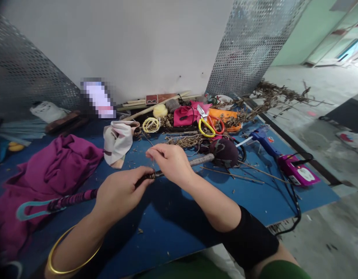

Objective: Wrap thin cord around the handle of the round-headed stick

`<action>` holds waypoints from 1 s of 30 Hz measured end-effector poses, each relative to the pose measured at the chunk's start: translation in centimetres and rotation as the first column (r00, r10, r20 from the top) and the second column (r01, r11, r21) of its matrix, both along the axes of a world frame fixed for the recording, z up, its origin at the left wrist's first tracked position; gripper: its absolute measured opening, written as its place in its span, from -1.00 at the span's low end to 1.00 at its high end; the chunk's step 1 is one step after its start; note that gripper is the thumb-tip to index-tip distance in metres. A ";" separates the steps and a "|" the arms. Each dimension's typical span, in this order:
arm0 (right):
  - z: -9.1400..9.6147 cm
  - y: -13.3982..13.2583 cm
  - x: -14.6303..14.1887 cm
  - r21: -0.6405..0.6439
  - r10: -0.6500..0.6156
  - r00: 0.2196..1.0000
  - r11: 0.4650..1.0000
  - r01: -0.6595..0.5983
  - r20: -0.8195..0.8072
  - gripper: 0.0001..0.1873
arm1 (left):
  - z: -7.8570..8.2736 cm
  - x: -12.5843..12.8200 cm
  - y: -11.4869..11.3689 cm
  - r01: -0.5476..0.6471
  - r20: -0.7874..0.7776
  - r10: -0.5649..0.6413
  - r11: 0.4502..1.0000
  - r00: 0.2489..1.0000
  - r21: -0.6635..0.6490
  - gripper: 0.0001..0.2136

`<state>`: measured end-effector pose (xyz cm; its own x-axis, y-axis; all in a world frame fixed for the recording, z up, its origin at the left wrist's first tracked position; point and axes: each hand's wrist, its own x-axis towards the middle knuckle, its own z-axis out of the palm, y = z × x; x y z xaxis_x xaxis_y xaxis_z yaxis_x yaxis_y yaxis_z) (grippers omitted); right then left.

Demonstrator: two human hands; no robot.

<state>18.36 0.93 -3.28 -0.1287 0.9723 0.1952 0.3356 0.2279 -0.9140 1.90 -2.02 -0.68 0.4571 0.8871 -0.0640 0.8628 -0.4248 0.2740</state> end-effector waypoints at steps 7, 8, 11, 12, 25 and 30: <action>0.2 -0.1 0.0 -0.019 -0.038 0.998 0.999 0.039 0.043 -0.76 | 0.0 0.1 -0.2 0.025 -0.027 -0.024 0.998 0.999 0.059 -0.73; 0.1 -0.1 0.0 -0.022 -0.040 0.998 0.999 0.041 0.041 -0.75 | 0.0 0.1 -0.1 0.046 -0.025 -0.044 0.997 0.999 0.070 -0.75; -0.1 -0.1 -0.2 -0.024 -0.034 0.999 0.999 0.035 0.039 -0.75 | -0.3 -0.1 -0.1 0.076 0.014 -0.078 0.993 0.997 0.095 -0.77; -0.1 -0.1 -0.2 -0.025 -0.029 0.999 0.999 0.030 0.041 -0.75 | -0.5 -0.1 0.0 0.077 0.035 -0.081 0.992 0.996 0.102 -0.77; 3.8 0.1 5.4 -0.305 -0.084 0.869 0.949 -0.079 -0.487 -0.78 | 1.3 -3.9 2.1 -0.255 0.224 0.243 0.967 0.944 0.026 -0.76; 3.3 1.2 9.3 -0.165 -0.273 0.811 0.962 0.218 -0.518 -0.79 | 1.4 -6.0 2.9 -0.317 0.316 0.307 0.948 0.898 -0.022 -0.76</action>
